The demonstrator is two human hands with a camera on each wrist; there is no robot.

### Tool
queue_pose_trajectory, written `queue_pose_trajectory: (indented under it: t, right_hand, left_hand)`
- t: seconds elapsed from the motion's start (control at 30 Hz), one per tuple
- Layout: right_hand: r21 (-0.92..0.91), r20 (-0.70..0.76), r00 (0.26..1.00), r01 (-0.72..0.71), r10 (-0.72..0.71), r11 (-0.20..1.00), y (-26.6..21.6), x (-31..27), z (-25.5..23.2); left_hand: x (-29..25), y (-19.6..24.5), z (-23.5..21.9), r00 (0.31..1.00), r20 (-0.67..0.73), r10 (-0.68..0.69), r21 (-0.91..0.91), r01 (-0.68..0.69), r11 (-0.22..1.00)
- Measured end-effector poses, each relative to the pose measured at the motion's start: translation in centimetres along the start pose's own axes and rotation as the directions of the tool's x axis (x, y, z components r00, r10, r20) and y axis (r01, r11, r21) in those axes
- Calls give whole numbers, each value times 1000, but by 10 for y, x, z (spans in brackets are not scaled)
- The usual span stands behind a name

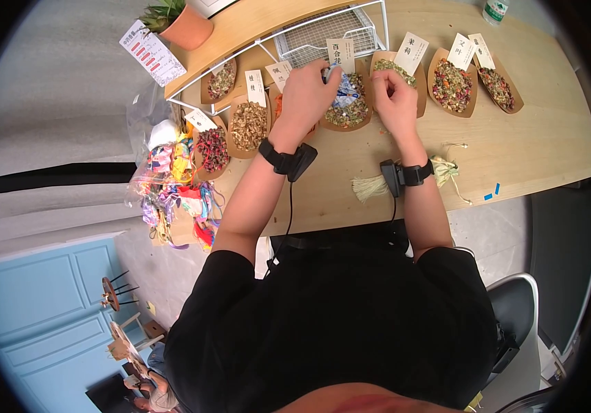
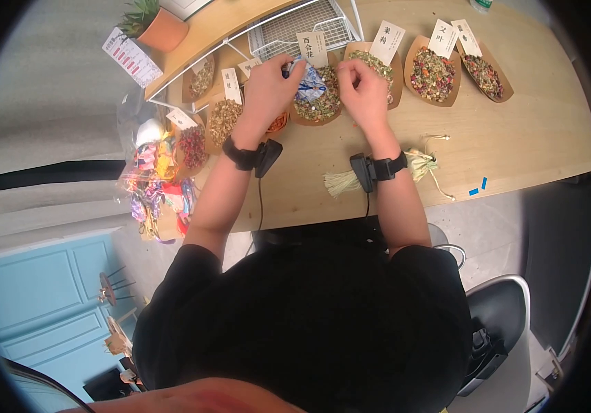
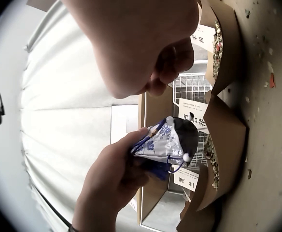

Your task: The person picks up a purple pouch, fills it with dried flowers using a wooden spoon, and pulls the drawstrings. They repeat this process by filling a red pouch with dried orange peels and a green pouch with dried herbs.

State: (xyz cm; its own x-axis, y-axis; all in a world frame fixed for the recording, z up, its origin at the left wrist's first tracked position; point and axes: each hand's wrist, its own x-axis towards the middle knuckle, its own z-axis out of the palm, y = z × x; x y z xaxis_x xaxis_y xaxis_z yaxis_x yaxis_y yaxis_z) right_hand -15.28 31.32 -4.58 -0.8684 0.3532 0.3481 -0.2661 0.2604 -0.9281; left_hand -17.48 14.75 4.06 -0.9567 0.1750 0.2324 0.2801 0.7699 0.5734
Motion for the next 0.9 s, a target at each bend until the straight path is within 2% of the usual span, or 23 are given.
queue_pose_trajectory:
  t: [0.4, 0.73, 0.83, 0.9]
  right_hand:
    - [-53, 73, 997, 24, -21, 998, -4, -3, 2]
    - [-92, 101, 995, 32, -23, 995, -5, -2, 3]
    - [-147, 143, 990, 25, -4, 989, -8, -3, 2]
    - [-67, 193, 980, -45, 58, 997, -12, -4, 2]
  left_hand:
    - [0, -2, -1, 999, -20, 33, -28, -34, 999]
    - [-1, -3, -1, 988, -133, 73, -57, -81, 995]
    - [0, -4, -1, 988, -139, 69, -58, -78, 995]
    - [0, -5, -2, 985, -145, 89, -53, -98, 994]
